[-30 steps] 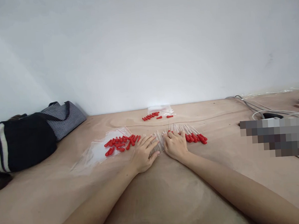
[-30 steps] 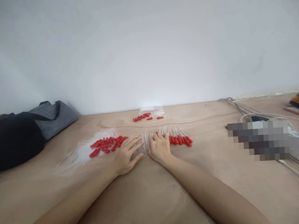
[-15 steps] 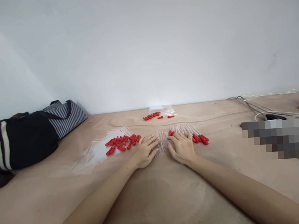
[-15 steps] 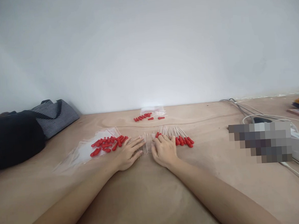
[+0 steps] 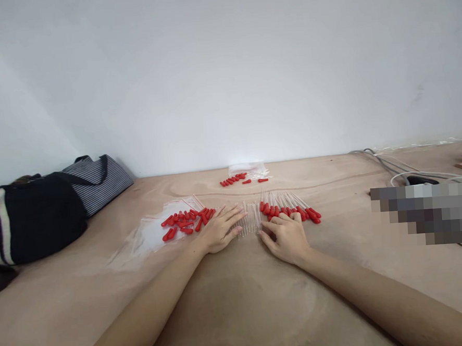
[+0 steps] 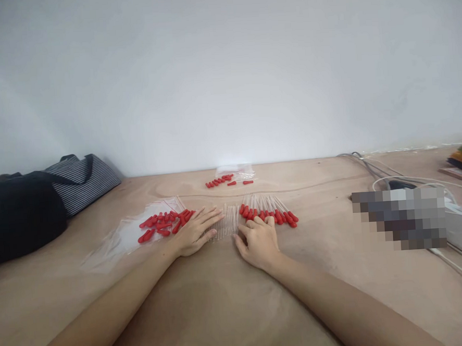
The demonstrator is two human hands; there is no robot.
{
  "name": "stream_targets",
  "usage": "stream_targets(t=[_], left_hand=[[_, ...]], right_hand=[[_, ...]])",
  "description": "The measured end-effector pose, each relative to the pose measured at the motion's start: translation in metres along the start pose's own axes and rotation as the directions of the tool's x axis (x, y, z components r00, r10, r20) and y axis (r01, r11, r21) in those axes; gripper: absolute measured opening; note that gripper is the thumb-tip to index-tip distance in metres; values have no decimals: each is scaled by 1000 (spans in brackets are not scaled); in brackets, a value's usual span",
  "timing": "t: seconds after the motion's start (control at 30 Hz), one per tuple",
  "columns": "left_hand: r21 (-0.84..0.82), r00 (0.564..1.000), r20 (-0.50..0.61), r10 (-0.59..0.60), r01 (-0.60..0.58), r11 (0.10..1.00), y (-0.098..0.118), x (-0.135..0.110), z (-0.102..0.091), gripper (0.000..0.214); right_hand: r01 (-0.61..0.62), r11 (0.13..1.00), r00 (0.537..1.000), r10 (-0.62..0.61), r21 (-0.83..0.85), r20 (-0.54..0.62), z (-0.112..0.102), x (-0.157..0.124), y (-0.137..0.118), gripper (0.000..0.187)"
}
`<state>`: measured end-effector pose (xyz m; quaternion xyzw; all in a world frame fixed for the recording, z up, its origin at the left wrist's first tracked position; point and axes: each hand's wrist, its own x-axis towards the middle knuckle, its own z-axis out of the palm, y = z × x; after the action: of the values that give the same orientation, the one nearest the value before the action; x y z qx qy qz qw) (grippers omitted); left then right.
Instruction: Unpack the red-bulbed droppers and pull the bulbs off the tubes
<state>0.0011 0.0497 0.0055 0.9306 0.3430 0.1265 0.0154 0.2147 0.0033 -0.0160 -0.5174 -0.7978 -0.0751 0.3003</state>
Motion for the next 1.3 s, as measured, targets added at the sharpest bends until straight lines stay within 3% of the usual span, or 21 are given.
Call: stream_targets(t=[0.1, 0.3, 0.43, 0.63, 0.73, 0.87, 1.0, 1.17, 1.3], left_hand=[[30, 999, -17, 41, -40, 999, 11, 2, 1, 43], [28, 994, 19, 109, -109, 994, 28, 14, 7, 47], [25, 995, 36, 93, -94, 995, 28, 19, 12, 40], [42, 996, -34, 84, -83, 996, 27, 22, 18, 42], [53, 988, -142, 63, -56, 997, 28, 19, 19, 41], [63, 943, -328, 60, -41, 997, 29, 4, 16, 36], [-47, 898, -440, -18, -3, 999, 36, -13, 11, 28], [-359, 919, -341, -196, 65, 931, 56, -20, 11, 25], [-630, 920, -180, -348, 163, 759, 65, -13, 16, 30]], right_hand=[[13, 1000, 999, -13, 7, -31, 3, 3, 1, 21], [-99, 991, 976, 78, -94, -201, 9, 16, 23, 19], [-78, 986, 982, 50, -145, -184, 13, 23, 30, 20], [-88, 974, 978, 44, -207, -204, 18, 24, 26, 17], [-74, 977, 962, 16, -202, -273, 18, 25, 24, 16], [-15, 983, 905, -64, -183, -420, 9, 21, 22, 12], [169, 965, 822, -249, -199, -513, -5, 5, 15, 9], [367, 895, 719, -446, -254, -533, -10, -11, -3, 9], [474, 839, 676, -541, -267, -500, -6, -9, -10, 3]])
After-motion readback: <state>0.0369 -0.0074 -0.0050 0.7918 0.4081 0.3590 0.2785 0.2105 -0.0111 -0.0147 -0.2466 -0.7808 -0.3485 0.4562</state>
